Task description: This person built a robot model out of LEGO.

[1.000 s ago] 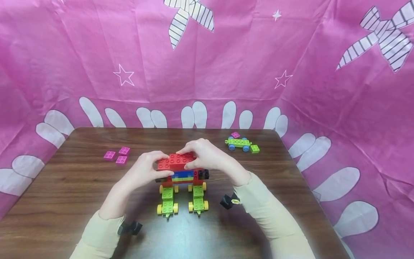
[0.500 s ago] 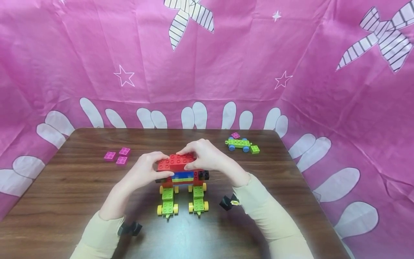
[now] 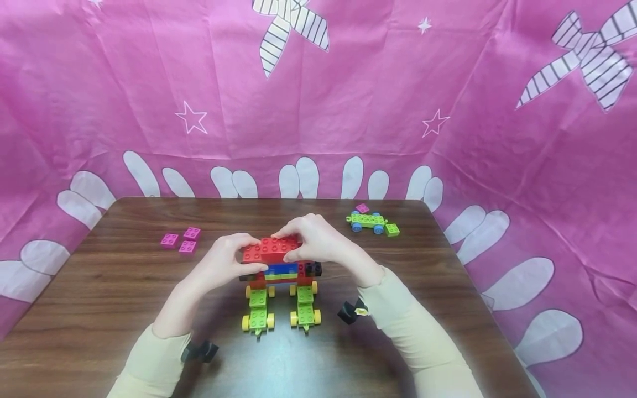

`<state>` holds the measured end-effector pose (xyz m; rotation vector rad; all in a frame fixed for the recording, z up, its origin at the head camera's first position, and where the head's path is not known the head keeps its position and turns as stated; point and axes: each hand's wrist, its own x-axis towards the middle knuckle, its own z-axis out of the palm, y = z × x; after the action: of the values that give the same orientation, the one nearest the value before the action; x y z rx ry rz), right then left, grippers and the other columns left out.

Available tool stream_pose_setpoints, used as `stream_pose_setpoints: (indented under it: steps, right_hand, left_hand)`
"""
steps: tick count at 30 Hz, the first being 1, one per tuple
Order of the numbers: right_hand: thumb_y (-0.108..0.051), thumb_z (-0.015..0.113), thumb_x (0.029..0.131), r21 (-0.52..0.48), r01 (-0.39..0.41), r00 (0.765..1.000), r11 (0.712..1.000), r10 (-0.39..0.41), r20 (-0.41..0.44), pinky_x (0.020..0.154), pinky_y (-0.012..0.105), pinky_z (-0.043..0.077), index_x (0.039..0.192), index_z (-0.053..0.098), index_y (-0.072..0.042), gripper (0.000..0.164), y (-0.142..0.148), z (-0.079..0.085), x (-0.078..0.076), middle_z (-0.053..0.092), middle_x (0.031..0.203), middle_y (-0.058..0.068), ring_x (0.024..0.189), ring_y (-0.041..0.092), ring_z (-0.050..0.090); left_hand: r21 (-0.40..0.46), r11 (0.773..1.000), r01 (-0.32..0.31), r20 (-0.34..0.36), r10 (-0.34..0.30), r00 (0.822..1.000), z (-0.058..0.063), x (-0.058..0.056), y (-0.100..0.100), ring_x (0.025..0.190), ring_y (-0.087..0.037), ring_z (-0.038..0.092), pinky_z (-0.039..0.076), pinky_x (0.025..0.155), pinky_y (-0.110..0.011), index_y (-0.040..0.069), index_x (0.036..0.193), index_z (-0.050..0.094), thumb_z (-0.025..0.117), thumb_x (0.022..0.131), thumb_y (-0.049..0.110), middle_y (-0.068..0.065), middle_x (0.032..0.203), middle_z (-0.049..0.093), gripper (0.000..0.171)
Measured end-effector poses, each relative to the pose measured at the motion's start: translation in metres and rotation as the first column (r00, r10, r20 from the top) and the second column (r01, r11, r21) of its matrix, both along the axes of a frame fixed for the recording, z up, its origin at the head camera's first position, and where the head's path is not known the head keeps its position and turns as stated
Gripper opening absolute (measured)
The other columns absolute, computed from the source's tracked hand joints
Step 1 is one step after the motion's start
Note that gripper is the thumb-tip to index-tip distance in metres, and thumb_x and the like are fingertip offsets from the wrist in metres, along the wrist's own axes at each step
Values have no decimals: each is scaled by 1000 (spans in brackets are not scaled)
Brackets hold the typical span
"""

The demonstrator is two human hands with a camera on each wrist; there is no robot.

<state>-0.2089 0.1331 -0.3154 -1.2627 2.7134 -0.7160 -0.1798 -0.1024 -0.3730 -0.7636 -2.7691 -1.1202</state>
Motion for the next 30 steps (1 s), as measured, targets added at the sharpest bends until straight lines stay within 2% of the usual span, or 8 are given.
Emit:
stream_pose_setpoints:
  steps: [6, 16, 24, 30]
  right_hand:
    - [-20, 82, 76, -8, 15, 1000, 1000, -15, 18, 67, 22, 53, 118, 72, -15, 44, 0, 0, 0, 74, 105, 1, 81, 11, 59]
    - [-18, 83, 76, -10, 20, 1000, 1000, -20, 5, 70, 22, 54, 118, 72, -12, 45, -1, -2, 2, 74, 105, 3, 85, 13, 61]
    - [-17, 84, 75, -8, 23, 1000, 1000, -23, -18, 69, 22, 52, 118, 72, -11, 45, -2, -1, 3, 74, 102, 3, 81, 13, 59]
    - [-17, 84, 75, -17, 33, 999, 999, -33, 10, 69, 21, 53, 118, 72, -12, 45, -2, -1, 3, 74, 103, 3, 83, 12, 60]
  left_hand:
    - [-1, 1000, 0, 3, 0, 1000, 0, 1, 0, 92, -17, 63, 56, 79, -33, 8, 116, 69, 82, 79, 33, -4, 106, 70, 46]
    - [4, 1000, -5, 27, 5, 1000, 1, 1, 1, 96, -19, 64, 57, 82, -36, 8, 117, 68, 81, 80, 33, -5, 109, 70, 46]
    - [4, 1000, -12, 35, 12, 999, 1, 1, 1, 94, -18, 63, 57, 80, -34, 8, 117, 69, 81, 80, 32, -5, 107, 70, 46]
    - [2, 1000, -12, 42, 12, 999, 1, 1, 2, 94, -18, 63, 56, 80, -34, 8, 117, 68, 81, 80, 32, -4, 107, 70, 46]
